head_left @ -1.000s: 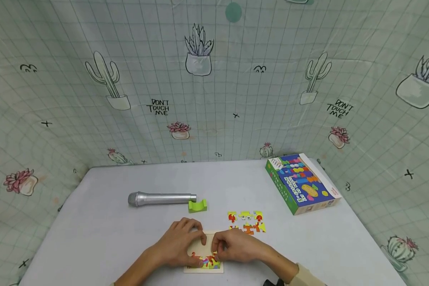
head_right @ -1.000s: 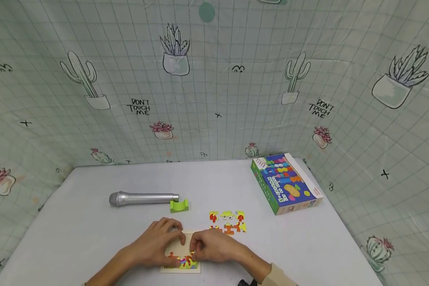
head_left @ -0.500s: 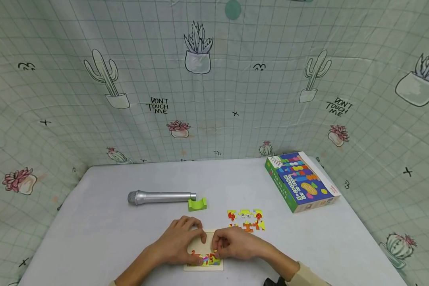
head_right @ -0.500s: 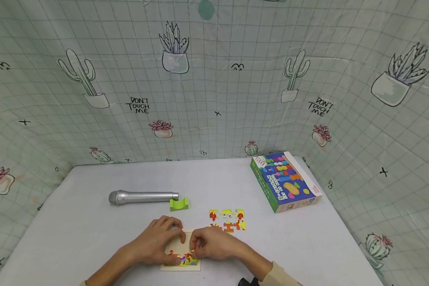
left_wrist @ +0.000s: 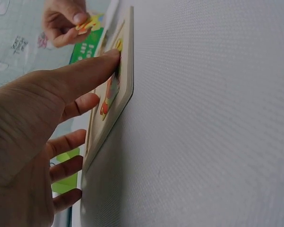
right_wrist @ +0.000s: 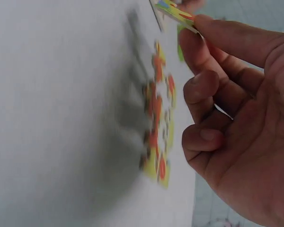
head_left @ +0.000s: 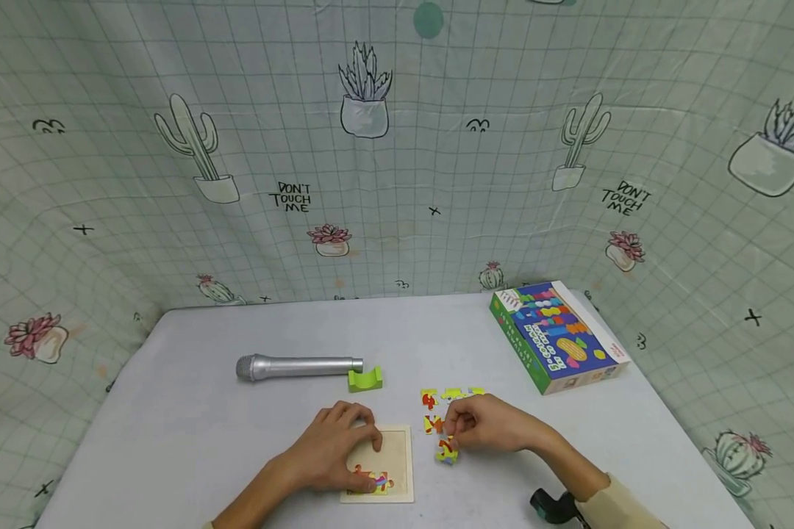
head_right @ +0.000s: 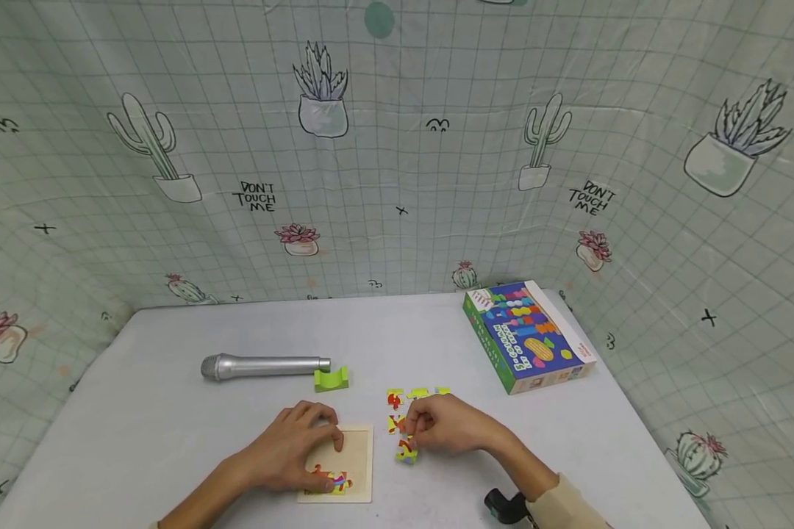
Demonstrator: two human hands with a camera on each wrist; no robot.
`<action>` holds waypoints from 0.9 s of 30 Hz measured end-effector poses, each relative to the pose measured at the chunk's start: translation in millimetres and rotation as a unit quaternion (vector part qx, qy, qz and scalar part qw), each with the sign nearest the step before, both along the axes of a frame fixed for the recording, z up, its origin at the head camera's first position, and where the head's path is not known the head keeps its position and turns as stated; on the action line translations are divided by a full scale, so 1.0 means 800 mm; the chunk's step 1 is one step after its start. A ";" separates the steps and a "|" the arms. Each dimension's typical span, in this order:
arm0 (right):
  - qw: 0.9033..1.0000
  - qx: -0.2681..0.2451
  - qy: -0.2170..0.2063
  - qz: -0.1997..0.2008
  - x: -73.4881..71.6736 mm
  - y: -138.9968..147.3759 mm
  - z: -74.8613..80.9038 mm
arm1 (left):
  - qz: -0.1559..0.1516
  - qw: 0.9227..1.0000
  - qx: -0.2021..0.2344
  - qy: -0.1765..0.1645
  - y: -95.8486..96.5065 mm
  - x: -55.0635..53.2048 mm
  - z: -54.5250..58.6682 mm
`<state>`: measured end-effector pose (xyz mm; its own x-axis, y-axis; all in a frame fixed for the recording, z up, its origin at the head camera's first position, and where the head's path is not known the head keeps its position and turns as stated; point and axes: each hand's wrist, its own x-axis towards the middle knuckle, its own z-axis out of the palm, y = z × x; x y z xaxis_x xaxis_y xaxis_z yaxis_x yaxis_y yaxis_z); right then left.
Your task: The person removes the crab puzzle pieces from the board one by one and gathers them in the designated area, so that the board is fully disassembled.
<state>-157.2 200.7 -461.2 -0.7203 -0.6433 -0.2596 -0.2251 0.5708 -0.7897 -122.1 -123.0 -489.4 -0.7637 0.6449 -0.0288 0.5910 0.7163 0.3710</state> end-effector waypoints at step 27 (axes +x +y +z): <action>0.992 0.101 0.060 -0.049 -0.013 0.058 -0.012 | -0.003 1.000 0.001 -0.008 -0.002 -0.001 -0.002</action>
<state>-168.0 246.9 -470.7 -0.8098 -0.5128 -0.2851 -0.2459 0.7379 -0.6286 -123.0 -124.7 -491.3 -0.7594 0.6495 -0.0383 0.5895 0.7118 0.3820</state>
